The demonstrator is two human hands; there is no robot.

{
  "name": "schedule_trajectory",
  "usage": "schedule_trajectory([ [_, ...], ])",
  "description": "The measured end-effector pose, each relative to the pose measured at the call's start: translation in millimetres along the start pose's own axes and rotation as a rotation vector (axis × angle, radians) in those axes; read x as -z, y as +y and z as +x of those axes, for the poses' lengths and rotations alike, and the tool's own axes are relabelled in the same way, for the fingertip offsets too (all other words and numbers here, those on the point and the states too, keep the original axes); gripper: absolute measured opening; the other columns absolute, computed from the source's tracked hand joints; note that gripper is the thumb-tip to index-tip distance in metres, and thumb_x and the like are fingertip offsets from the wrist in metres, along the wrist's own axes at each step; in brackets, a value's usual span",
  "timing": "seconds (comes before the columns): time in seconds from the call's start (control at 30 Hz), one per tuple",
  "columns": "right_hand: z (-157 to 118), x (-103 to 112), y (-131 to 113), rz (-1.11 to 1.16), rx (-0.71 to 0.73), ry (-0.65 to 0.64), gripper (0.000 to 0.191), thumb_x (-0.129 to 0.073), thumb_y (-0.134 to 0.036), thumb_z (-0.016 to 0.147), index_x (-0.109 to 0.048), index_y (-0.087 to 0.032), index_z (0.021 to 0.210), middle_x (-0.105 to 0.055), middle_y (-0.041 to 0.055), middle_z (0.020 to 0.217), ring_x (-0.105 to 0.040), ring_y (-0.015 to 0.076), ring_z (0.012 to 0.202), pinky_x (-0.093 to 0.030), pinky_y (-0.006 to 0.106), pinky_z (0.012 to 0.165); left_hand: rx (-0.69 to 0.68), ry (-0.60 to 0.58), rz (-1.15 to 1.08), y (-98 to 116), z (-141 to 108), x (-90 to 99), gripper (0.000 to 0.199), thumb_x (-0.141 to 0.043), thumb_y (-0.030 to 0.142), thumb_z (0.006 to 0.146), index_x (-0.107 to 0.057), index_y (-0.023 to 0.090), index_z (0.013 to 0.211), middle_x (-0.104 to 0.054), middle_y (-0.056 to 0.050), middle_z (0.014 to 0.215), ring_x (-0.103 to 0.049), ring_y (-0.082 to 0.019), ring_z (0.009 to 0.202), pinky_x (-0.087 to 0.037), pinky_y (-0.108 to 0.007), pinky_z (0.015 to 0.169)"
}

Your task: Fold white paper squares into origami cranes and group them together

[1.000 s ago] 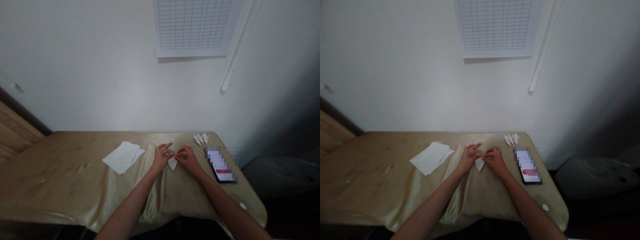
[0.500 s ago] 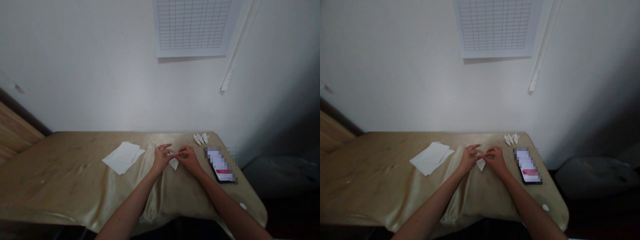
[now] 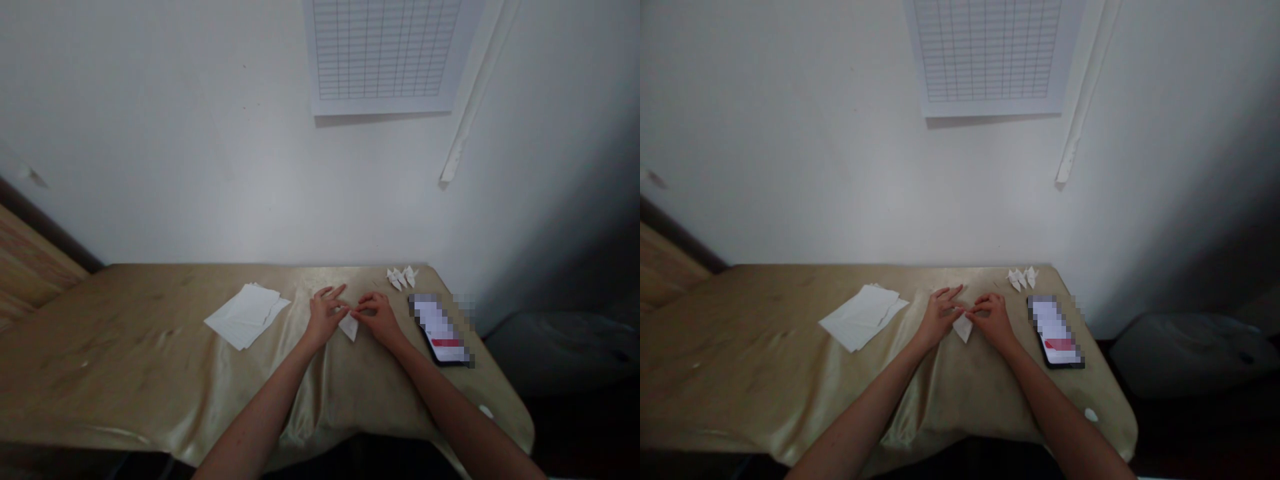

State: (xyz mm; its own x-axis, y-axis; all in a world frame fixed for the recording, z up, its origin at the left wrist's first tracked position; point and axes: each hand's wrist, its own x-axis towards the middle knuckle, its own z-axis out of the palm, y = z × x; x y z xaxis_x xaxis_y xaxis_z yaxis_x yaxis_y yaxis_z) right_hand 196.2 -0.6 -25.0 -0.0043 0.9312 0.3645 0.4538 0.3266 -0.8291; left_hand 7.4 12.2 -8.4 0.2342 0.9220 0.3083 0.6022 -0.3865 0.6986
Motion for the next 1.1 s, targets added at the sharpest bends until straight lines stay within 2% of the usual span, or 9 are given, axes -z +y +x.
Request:
schedule_trajectory([
  [0.2, 1.2, 1.4, 1.3, -0.004, 0.0, -0.009, 0.008, -0.081, -0.033, 0.075, -0.08, -0.026, 0.076, -0.068, 0.0079, 0.098, -0.056, 0.0262, 0.105, -0.043, 0.045, 0.1, -0.004, -0.045, 0.004, -3.8, 0.3, 1.6, 0.02, -0.061, 0.032, 0.093, -0.081, 0.033, 0.094, -0.054, 0.005, 0.151, -0.039, -0.027, 0.14, -0.025, -0.057, 0.12],
  [0.33, 1.4, 1.5, 2.2, -0.011, 0.005, -0.018, 0.009, -0.081, -0.034, 0.075, -0.08, -0.026, 0.077, -0.068, 0.0082, 0.097, -0.056, 0.0265, 0.105, -0.042, 0.046, 0.101, 0.012, -0.058, 0.027, -4.9, 1.9, 2.3, 0.025, -0.056, 0.032, 0.096, -0.081, 0.035, 0.095, -0.057, 0.006, 0.149, -0.041, -0.026, 0.138, -0.025, -0.057, 0.12],
  [0.47, 1.5, 1.5, 3.3, -0.004, -0.008, 0.003, 0.009, -0.081, -0.034, 0.074, -0.079, -0.025, 0.074, -0.068, 0.0078, 0.097, -0.056, 0.0266, 0.105, -0.043, 0.046, 0.1, 0.014, 0.02, 0.021, -4.6, 3.0, 4.3, 0.015, -0.066, 0.033, 0.09, -0.081, 0.031, 0.09, -0.065, 0.001, 0.14, -0.047, -0.026, 0.133, -0.03, -0.053, 0.118],
  [0.63, 1.4, 0.9, 3.0, 0.007, -0.026, 0.004, 0.012, -0.082, -0.036, 0.072, -0.079, -0.025, 0.073, -0.069, 0.0072, 0.097, -0.057, 0.0259, 0.104, -0.043, 0.044, 0.099, -0.028, 0.1, 0.006, -1.9, 2.1, 9.3, 0.004, -0.078, 0.031, 0.08, -0.08, 0.027, 0.081, -0.067, -0.003, 0.134, -0.053, -0.026, 0.129, -0.033, -0.051, 0.115],
  [0.8, -0.3, 0.3, -1.9, 0.01, -0.004, 0.004, 0.01, -0.078, -0.035, 0.076, -0.079, -0.026, 0.08, -0.067, 0.0061, 0.099, -0.056, 0.025, 0.105, -0.042, 0.043, 0.101, -0.025, 0.112, 0.03, 3.6, -0.3, 9.8, 0.003, -0.08, 0.031, 0.079, -0.08, 0.028, 0.081, -0.066, -0.002, 0.135, -0.051, -0.027, 0.129, -0.034, -0.051, 0.114],
  [1.1, -1.1, 1.7, -5.5, -0.062, 0.064, -0.045, 0.003, -0.073, -0.026, 0.078, -0.075, -0.026, 0.075, -0.065, 0.0053, 0.099, -0.052, 0.0257, 0.108, -0.038, 0.043, 0.103, -0.033, 0.11, 0.074, 8.9, -3.3, 6.4, 0.004, -0.082, 0.031, 0.078, -0.08, 0.032, 0.083, -0.062, 0.0, 0.137, -0.048, -0.027, 0.131, -0.032, -0.05, 0.114],
])
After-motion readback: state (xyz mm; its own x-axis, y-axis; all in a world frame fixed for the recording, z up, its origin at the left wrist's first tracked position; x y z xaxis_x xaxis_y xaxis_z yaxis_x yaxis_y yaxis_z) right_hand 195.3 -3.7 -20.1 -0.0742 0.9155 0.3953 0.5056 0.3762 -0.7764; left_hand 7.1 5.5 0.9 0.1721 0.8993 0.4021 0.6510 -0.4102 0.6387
